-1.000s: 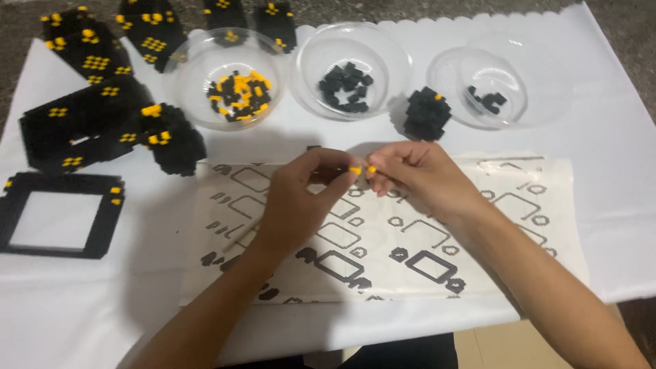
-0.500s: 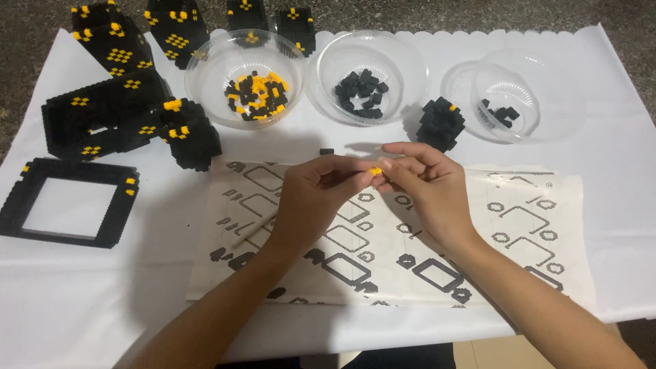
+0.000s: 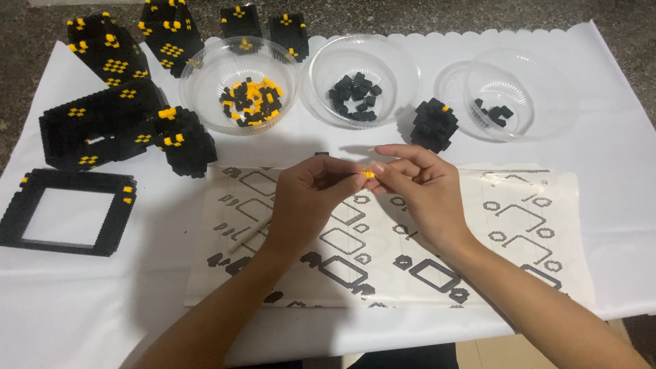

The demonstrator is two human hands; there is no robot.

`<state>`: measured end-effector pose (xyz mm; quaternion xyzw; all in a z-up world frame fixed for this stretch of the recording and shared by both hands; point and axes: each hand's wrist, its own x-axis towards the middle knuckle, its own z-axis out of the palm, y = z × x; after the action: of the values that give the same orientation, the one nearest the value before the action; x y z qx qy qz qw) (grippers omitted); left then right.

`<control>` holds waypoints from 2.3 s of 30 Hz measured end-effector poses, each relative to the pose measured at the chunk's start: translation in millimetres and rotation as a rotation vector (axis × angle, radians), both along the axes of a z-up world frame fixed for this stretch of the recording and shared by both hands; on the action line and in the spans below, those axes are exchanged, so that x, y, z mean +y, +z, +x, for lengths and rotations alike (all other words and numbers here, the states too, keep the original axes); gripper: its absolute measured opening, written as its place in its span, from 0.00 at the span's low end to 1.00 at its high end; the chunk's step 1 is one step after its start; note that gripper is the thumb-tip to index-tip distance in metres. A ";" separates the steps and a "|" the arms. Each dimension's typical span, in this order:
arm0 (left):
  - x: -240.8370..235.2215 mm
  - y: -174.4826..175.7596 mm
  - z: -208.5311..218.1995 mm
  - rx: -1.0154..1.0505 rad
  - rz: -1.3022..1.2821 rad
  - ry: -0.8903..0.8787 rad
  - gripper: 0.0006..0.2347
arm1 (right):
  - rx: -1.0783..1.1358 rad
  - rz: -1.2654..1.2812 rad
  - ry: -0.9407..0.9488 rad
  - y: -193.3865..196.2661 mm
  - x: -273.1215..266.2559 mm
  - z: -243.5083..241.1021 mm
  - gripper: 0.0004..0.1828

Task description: The person assembles small black and yellow plastic bricks by hand, following a printed instruction sheet laid out on a white tablecloth. They pick individual pieces from clear bowls and connect them into small structures, occasionally placing completed sections on the table.

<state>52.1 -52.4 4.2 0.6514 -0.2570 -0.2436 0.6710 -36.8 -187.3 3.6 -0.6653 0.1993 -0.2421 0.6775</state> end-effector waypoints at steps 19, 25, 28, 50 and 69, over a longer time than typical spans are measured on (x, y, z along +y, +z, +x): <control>-1.4 2.6 -3.6 0.051 0.011 0.062 0.08 | 0.042 0.002 -0.014 6.5 6.6 0.5 0.16; 7.6 7.6 4.3 -0.052 0.123 0.031 0.10 | 0.121 -0.061 0.043 12.7 7.9 1.5 0.14; 11.0 13.8 1.3 -0.222 0.321 -0.011 0.09 | 0.223 -0.406 0.111 12.2 7.5 -2.5 0.10; 95.7 -41.7 -5.1 -1.105 0.849 0.253 0.16 | 0.145 -0.784 0.350 -10.2 -2.4 -11.9 0.18; 67.9 -5.1 -59.2 -0.347 0.708 0.003 0.19 | 0.100 -1.294 0.363 -11.6 -3.7 -21.8 0.06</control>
<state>-7.1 15.5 -0.9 0.8744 -0.2658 -0.2027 0.3516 -58.6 -190.9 -8.0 -0.9705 -0.0700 -0.1640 0.1621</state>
